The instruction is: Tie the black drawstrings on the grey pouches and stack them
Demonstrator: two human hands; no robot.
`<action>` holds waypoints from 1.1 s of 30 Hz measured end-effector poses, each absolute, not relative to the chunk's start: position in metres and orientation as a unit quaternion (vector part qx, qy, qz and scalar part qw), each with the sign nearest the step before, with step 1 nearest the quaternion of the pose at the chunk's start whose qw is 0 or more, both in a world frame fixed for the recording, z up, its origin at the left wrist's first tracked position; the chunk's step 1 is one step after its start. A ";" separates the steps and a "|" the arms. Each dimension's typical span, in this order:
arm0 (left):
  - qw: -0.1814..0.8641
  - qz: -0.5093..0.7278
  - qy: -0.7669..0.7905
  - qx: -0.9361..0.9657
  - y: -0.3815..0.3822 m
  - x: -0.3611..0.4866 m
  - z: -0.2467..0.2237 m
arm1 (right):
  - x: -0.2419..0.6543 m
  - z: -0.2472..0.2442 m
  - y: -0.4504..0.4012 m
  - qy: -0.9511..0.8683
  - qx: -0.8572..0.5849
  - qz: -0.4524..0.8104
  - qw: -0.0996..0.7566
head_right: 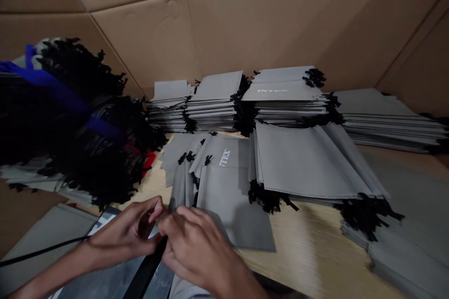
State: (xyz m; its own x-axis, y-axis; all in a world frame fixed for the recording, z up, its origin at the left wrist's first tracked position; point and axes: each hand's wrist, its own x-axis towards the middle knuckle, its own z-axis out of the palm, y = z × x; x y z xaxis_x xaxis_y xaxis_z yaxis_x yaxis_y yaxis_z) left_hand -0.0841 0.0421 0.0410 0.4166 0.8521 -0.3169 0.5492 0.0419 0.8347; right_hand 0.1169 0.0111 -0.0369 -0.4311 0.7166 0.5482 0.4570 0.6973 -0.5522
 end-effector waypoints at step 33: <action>0.665 0.411 0.538 0.315 0.031 -0.055 0.031 | 0.087 -0.030 0.023 -0.513 -0.364 0.410 0.660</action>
State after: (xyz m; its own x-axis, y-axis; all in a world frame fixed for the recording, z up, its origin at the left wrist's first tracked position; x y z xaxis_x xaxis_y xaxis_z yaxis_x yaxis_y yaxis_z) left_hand -0.0546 0.0312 0.0310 0.0824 0.8855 -0.4572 -0.2073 0.4640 0.8613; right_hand 0.0873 0.0232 -0.0303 0.1367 0.9155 0.3784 -0.1679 0.3978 -0.9020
